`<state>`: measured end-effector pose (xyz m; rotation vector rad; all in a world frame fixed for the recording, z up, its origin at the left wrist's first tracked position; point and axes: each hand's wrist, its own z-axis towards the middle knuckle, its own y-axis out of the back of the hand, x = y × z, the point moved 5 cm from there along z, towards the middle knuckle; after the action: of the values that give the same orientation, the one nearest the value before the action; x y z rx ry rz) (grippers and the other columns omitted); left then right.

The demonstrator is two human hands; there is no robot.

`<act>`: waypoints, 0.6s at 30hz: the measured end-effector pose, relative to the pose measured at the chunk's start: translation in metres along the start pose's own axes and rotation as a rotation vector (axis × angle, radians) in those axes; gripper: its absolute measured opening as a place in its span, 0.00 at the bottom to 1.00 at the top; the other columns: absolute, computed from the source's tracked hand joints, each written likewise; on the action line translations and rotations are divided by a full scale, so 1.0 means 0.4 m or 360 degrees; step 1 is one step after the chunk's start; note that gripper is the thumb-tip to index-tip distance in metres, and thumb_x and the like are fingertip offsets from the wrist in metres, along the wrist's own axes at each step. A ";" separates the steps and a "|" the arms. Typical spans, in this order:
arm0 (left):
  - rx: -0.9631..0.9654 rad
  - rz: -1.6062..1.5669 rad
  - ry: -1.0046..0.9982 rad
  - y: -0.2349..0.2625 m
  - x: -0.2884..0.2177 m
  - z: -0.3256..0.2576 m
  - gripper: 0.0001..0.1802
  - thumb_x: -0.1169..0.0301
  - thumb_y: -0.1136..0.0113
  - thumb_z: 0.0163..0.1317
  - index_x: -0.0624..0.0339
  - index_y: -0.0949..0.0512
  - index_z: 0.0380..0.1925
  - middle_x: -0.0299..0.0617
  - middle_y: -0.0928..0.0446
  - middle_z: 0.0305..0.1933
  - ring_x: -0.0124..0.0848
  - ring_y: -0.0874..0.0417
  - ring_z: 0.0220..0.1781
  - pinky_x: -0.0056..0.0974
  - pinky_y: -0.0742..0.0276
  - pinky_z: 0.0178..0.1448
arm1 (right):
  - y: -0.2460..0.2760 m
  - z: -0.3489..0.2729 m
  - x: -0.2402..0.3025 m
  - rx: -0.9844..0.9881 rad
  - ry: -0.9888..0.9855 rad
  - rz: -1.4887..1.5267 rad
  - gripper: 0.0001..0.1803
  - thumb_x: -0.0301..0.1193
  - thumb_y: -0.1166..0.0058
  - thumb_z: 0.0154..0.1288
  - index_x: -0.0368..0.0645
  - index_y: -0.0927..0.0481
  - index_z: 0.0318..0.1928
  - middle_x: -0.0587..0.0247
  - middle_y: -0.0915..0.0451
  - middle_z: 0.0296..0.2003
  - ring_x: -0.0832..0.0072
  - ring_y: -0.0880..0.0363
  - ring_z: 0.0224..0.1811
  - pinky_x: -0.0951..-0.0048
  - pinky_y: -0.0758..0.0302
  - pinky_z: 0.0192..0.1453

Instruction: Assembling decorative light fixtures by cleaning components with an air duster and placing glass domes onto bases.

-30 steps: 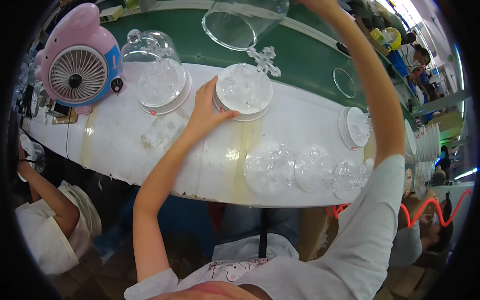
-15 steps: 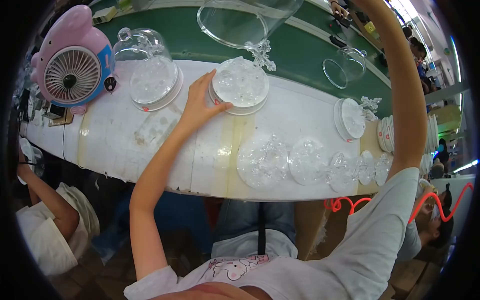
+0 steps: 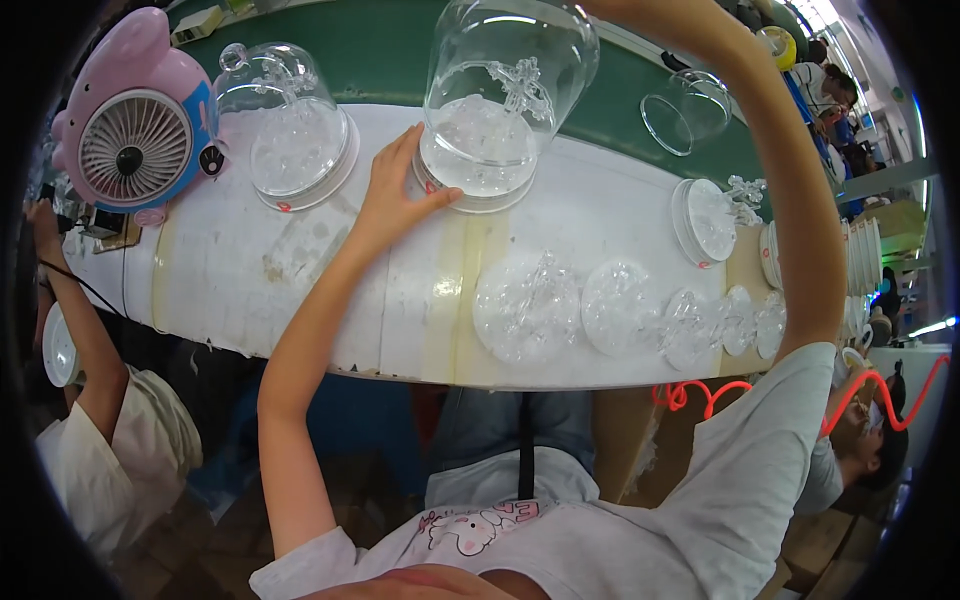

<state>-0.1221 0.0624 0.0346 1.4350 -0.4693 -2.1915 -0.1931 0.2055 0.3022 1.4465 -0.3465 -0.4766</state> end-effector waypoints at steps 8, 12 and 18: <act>0.0031 0.0023 -0.0015 0.004 0.007 0.001 0.51 0.46 0.34 0.41 0.67 0.42 0.61 0.57 0.42 0.63 0.50 0.45 0.65 0.47 0.47 0.67 | -0.091 0.011 0.036 0.0044 -0.0131 0.0220 0.14 0.35 0.52 0.61 0.37 0.27 0.41 0.52 0.24 0.31 0.64 0.24 0.33 0.67 0.30 0.40; 0.0010 0.0021 -0.0037 0.002 0.006 0.000 0.51 0.48 0.32 0.42 0.67 0.42 0.60 0.56 0.40 0.62 0.49 0.43 0.64 0.46 0.46 0.66 | -0.087 0.006 0.033 -0.0030 -0.0223 0.0171 0.14 0.36 0.51 0.60 0.36 0.26 0.37 0.52 0.24 0.25 0.63 0.25 0.28 0.67 0.30 0.41; 0.0038 0.0007 -0.0005 -0.003 0.011 0.000 0.51 0.47 0.33 0.41 0.68 0.42 0.60 0.56 0.41 0.63 0.49 0.44 0.65 0.46 0.47 0.67 | -0.092 -0.008 0.014 -0.0088 -0.0203 -0.0080 0.16 0.39 0.48 0.59 0.35 0.26 0.30 0.53 0.26 0.20 0.66 0.28 0.24 0.69 0.31 0.36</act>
<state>-0.1238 0.0610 0.0307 1.4422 -0.5011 -2.1917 -0.1903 0.2032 0.2650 1.3767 -0.3963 -0.6165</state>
